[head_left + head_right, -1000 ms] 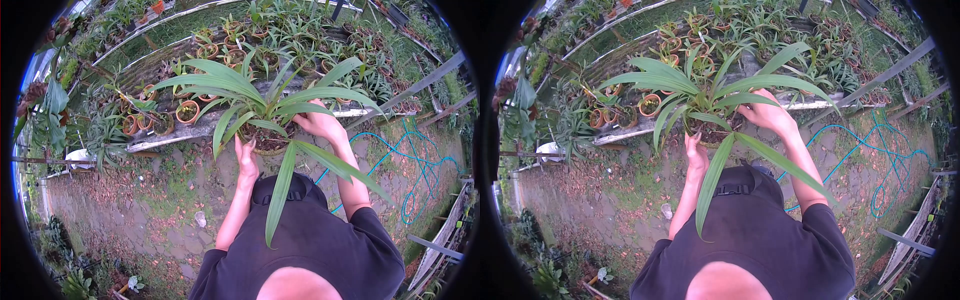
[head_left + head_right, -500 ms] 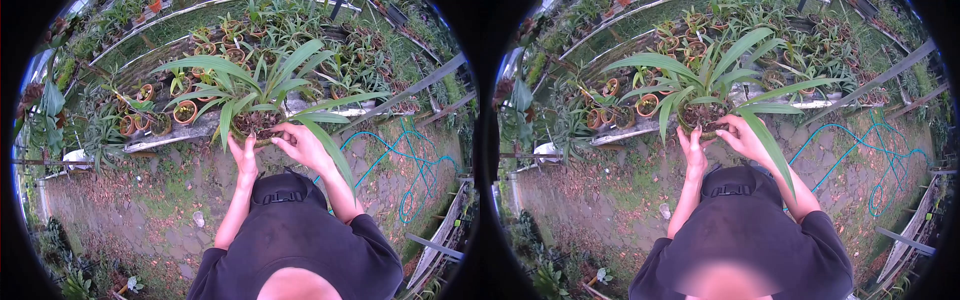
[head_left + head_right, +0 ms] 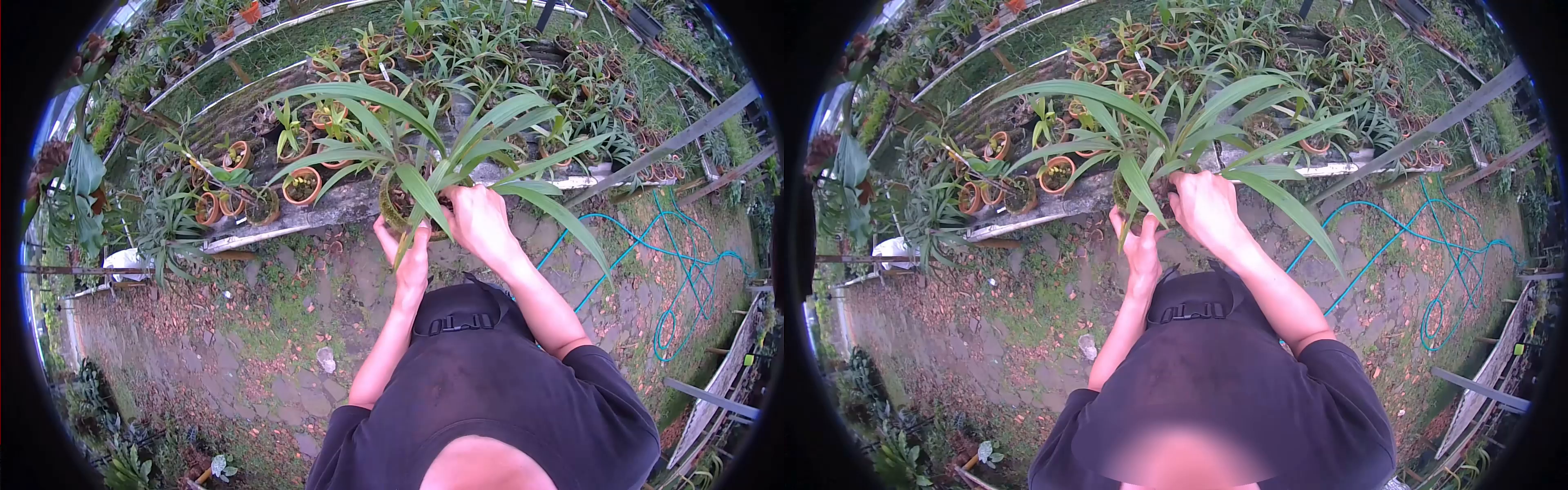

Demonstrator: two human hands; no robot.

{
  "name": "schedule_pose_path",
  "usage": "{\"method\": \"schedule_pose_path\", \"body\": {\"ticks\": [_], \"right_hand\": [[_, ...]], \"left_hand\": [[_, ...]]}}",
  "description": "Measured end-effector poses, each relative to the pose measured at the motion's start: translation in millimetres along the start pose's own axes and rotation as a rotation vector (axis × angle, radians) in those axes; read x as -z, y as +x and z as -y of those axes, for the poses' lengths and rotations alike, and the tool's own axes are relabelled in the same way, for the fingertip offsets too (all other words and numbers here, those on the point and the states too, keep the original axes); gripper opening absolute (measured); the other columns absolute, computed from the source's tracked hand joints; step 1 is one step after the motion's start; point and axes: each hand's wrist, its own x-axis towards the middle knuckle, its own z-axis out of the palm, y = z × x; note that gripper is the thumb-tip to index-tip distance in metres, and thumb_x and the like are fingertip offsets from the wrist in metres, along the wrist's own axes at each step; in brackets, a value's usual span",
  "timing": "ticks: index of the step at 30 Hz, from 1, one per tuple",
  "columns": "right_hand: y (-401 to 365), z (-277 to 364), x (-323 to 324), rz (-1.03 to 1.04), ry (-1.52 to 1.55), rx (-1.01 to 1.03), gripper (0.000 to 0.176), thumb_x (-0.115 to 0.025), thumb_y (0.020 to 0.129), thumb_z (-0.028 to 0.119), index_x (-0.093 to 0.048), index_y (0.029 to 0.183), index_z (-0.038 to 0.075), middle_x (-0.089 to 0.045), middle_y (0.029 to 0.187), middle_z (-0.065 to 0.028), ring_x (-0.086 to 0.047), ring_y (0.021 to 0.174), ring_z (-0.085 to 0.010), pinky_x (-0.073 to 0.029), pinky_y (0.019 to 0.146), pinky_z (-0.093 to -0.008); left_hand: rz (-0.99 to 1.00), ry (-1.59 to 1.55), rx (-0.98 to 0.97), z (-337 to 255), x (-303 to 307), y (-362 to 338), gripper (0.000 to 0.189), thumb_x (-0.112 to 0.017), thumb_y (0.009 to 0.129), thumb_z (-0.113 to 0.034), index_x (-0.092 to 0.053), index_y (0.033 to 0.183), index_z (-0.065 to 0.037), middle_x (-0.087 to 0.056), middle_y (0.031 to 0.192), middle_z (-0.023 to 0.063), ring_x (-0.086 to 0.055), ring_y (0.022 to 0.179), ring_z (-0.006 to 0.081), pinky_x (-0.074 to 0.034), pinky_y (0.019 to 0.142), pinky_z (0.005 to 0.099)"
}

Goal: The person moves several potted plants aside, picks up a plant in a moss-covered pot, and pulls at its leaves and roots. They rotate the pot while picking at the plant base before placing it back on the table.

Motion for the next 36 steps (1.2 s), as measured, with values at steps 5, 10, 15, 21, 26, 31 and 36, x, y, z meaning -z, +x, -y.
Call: {"method": "schedule_pose_path", "body": {"ticks": [5,10,15,21,26,31,36], "right_hand": [[1,-1,-7,-0.037,-0.062,-0.038,0.010,-0.066,0.079,0.009,-0.067,0.079,-0.001,-0.064,0.064,-0.0234,-0.069,0.066,-0.0406,-0.056,0.061,-0.0496],[-1,-7,-14,-0.084,-0.032,-0.007,0.010,-0.066,0.079,0.009,-0.065,0.077,-0.001,-0.064,0.062,-0.0223,-0.068,0.064,-0.0406,-0.055,0.059,-0.0491],[0,-10,-18,-0.022,-0.011,-0.053,0.015,-0.066,0.082,0.014,-0.067,0.080,-0.001,-0.064,0.065,-0.0241,-0.067,0.067,-0.0439,-0.054,0.064,-0.0533],[0,-14,-21,0.000,-0.011,-0.036,0.018,-0.064,0.084,0.014,-0.064,0.077,-0.003,-0.062,0.064,-0.0257,-0.066,0.067,-0.0451,-0.053,0.064,-0.0543],[-2,-15,-17,-0.029,0.039,0.000,0.015,-0.063,0.083,0.009,-0.062,0.091,-0.004,-0.063,0.064,-0.0257,-0.067,0.064,-0.0449,-0.054,0.060,-0.0540],[-5,-11,-11,-0.085,0.116,-0.016,0.015,-0.064,0.087,0.012,-0.066,0.097,0.000,-0.062,0.061,-0.0201,-0.066,0.061,-0.0410,-0.052,0.060,-0.0511],[-16,3,21,-0.171,0.381,-0.053,0.012,-0.070,0.087,0.006,-0.068,0.099,0.002,-0.048,0.051,-0.0070,-0.046,0.042,-0.0200,-0.037,0.047,-0.0356]], "left_hand": [[0.015,0.093,-0.004,-2,1,1,0.068,-0.077,0.088,-0.012,-0.030,0.137,-0.005,-0.053,0.127,0.0135,-0.056,0.113,0.0199,-0.052,0.091,0.0339],[0.002,0.009,0.113,-19,-9,-6,0.069,-0.076,0.088,-0.010,-0.028,0.138,-0.006,-0.054,0.123,0.0124,-0.056,0.112,0.0185,-0.051,0.090,0.0324],[0.008,0.040,0.045,-9,-5,-1,0.067,-0.073,0.088,-0.009,-0.027,0.138,-0.006,-0.055,0.122,0.0125,-0.056,0.112,0.0184,-0.049,0.093,0.0341],[0.011,0.029,0.023,-8,-6,-2,0.066,-0.072,0.088,-0.008,-0.029,0.138,-0.006,-0.053,0.127,0.0137,-0.056,0.113,0.0193,-0.047,0.098,0.0373],[0.028,0.139,-0.046,-2,-2,3,0.065,-0.071,0.089,-0.003,-0.028,0.138,-0.006,-0.051,0.131,0.0144,-0.056,0.113,0.0189,-0.048,0.097,0.0357],[-0.006,-0.015,0.090,-15,-8,-5,0.063,-0.069,0.090,-0.005,-0.030,0.139,-0.005,-0.052,0.128,0.0116,-0.057,0.109,0.0167,-0.048,0.093,0.0334],[-0.037,-0.012,0.078,-14,-5,-4,0.063,-0.069,0.091,-0.011,-0.033,0.142,-0.007,-0.053,0.125,0.0098,-0.058,0.108,0.0179,-0.052,0.090,0.0360]]}}
